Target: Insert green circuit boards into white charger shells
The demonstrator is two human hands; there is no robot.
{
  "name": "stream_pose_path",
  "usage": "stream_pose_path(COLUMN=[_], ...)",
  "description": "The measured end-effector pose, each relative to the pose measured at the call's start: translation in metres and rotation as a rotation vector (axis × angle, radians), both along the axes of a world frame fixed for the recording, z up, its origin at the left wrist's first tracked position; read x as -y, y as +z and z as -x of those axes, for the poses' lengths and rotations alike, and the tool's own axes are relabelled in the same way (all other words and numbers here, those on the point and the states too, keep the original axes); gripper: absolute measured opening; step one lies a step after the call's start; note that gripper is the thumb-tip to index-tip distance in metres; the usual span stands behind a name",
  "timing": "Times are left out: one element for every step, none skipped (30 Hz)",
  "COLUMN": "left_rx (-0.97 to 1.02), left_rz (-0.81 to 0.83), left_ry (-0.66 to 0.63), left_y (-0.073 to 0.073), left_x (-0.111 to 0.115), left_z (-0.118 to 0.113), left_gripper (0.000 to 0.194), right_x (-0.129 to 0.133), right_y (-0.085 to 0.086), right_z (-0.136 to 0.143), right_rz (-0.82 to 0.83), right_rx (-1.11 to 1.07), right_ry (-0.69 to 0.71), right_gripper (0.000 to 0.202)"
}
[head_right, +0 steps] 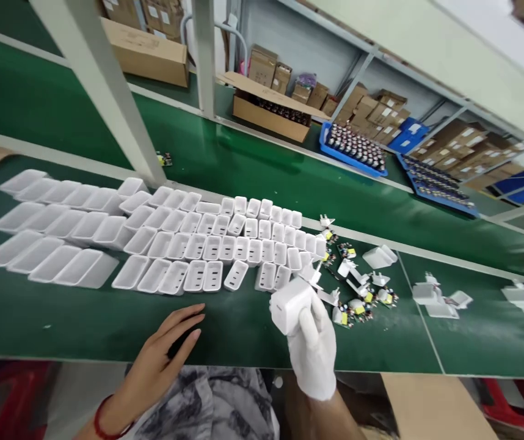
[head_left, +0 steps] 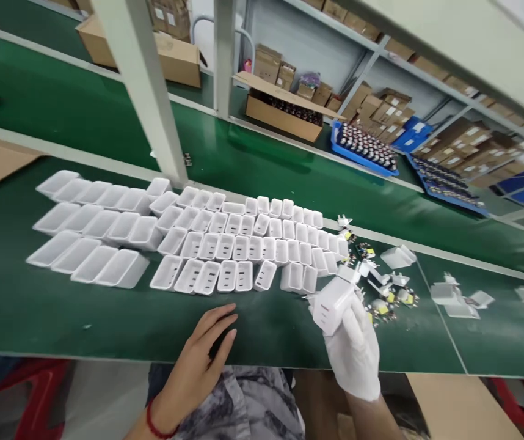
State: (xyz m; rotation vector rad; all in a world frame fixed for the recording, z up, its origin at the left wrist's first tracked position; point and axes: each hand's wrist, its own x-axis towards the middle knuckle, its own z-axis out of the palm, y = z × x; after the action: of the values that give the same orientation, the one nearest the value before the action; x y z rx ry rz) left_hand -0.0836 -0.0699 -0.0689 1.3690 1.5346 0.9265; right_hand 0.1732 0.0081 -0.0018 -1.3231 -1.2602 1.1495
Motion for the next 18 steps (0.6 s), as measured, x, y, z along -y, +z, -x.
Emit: stream_pose_path(left_rx=[0.040, 0.072, 0.091, 0.101, 0.101, 0.096, 0.086, 0.067, 0.038, -0.001, -0.049, -0.104, -0.160, -0.212, -0.258, -0.295, -0.329, -0.359], left_rz=[0.030, 0.056, 0.076, 0.093, 0.102, 0.110, 0.114, 0.109, 0.083, 0.041, -0.014, -0.071, -0.132, -0.189, -0.241, -0.294, -0.352, -0.409], left_ry=[0.007, 0.013, 0.023, 0.025, 0.030, 0.043, 0.062, 0.074, 0.077, 0.075, 0.069, 0.053, 0.035, 0.030, 0.041, 0.052, 0.065, 0.068], left_y=[-0.003, -0.005, -0.007, -0.008, -0.008, -0.008, -0.008, -0.007, -0.008, -0.009, -0.010, -0.012, -0.014, -0.015, -0.015, -0.015, -0.015, -0.014], left_x=[0.000, -0.001, -0.003, -0.005, -0.007, -0.009, -0.012, -0.015, -0.017, -0.020, -0.022, -0.025, -0.027, -0.029, -0.032, -0.035, -0.038, -0.042], left_z=[0.000, 0.000, 0.000, 0.000, -0.001, -0.001, -0.001, -0.001, -0.001, -0.001, 0.000, 0.000, 0.000, -0.001, -0.002, -0.005, -0.008, -0.012], left_gripper=[0.039, 0.039, 0.039, 0.039, 0.039, 0.039, 0.039, 0.038, 0.036, 0.035, 0.033, 0.032, 0.031, 0.030, 0.029, 0.028, 0.030, 0.035], right_x=[-0.009, -0.017, -0.024, -0.031, -0.036, -0.040, -0.043, -0.046, -0.049, -0.052, -0.057, -0.064, -0.073, -0.085, -0.101, -0.120, -0.142, -0.168], right_y=[0.010, 0.018, 0.024, 0.027, 0.028, 0.028, 0.027, 0.025, 0.024, 0.024, 0.024, 0.025, 0.027, 0.029, 0.031, 0.034, 0.036, 0.037], right_z=[0.000, 0.000, 0.000, 0.000, -0.001, -0.003, -0.004, -0.006, -0.009, -0.011, -0.014, -0.016, -0.019, -0.022, -0.025, -0.028, -0.030, -0.031], right_rz=[0.033, 0.072, 0.114, 0.160, 0.195, 0.217, 0.233, 0.243, 0.247, 0.236, 0.199, 0.141, 0.070, -0.004, -0.074, -0.128, -0.172, -0.221], right_rx=[-0.124, -0.262, -0.397, -0.520, -0.606, -0.642, -0.655, -0.652, -0.632, -0.588, -0.499, -0.375, -0.238, -0.099, 0.040, 0.149, 0.252, 0.373], right_ry=[-0.008, -0.025, -0.044, -0.064, -0.089, -0.107, -0.118, -0.121, -0.109, -0.084, -0.050, -0.019, 0.000, 0.005, -0.006, -0.027, -0.050, -0.075], right_gripper=[0.040, 0.040, 0.038, 0.037, 0.036, 0.036, 0.035, 0.035, 0.036, 0.038, 0.041, 0.045, 0.050, 0.055, 0.059, 0.061, 0.061, 0.059])
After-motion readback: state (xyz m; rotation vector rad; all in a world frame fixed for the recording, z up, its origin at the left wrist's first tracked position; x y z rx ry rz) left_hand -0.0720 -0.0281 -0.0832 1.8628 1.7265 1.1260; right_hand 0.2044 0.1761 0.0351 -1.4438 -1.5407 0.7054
